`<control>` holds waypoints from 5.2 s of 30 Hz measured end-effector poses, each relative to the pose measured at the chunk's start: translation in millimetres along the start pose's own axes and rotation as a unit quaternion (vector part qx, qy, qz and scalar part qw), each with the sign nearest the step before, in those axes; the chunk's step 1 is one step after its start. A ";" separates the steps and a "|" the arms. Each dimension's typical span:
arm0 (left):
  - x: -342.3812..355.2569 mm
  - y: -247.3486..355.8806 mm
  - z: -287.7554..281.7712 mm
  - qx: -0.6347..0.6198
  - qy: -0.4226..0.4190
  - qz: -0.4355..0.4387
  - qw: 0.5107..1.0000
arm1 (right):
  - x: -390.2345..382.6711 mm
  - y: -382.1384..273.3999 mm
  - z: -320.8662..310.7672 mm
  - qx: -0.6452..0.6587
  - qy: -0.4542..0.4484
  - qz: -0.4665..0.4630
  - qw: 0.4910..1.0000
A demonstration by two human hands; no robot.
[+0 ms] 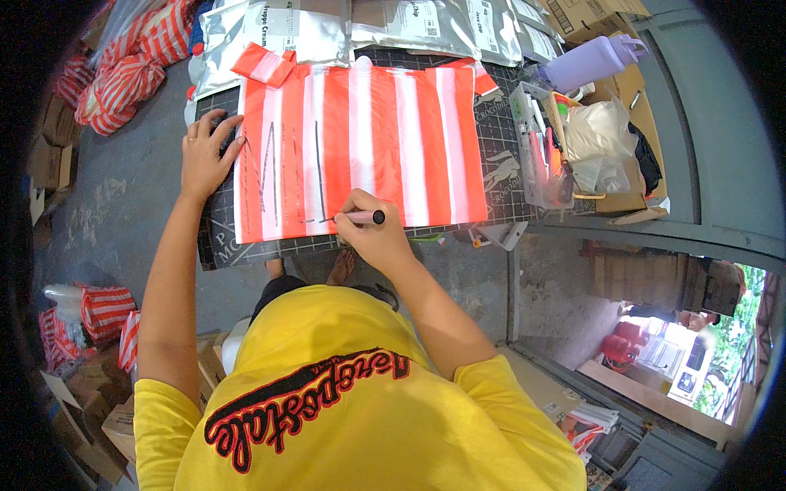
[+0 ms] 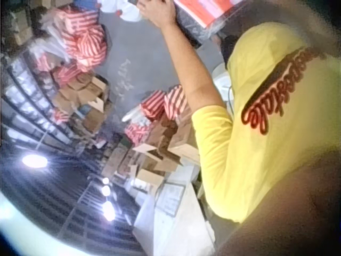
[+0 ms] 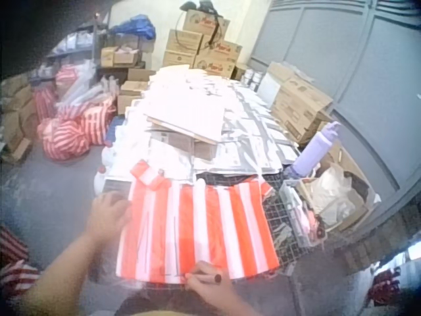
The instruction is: The person writes words on red-and-white striped plastic bags using a black marker. They write 'MILK' on one bag and 'MILAGE' on another, then place the bags aside.
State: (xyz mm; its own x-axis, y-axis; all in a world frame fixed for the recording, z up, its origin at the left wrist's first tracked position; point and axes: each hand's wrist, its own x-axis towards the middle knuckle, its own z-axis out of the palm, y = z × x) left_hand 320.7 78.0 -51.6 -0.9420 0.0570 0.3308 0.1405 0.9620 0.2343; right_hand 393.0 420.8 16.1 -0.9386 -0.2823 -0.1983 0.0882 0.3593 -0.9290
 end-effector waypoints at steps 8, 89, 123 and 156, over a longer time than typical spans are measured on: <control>0.5 1.6 2.5 0.050 0.002 -0.027 0.998 | 56.1 15.1 -30.8 0.086 0.100 -0.057 0.990; 0.2 1.4 -1.5 0.047 -0.029 -0.034 0.998 | 118.9 8.4 -39.1 -0.087 0.051 -0.074 0.992; -1.5 2.4 1.4 0.070 -0.018 -0.034 0.997 | 140.8 11.1 -54.6 -0.071 0.053 -0.061 0.994; 0.5 -4.3 7.5 0.080 -0.022 -0.029 0.996 | 8.9 11.2 -51.7 -0.099 -0.006 -0.003 0.995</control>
State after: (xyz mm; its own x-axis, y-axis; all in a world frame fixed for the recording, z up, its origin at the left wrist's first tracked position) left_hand 317.3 75.9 -59.3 -0.9600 0.0079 0.2801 0.0380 0.9940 0.1024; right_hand 368.4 468.3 20.1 -0.9345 -0.2961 -0.1975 0.0133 0.5254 -0.8507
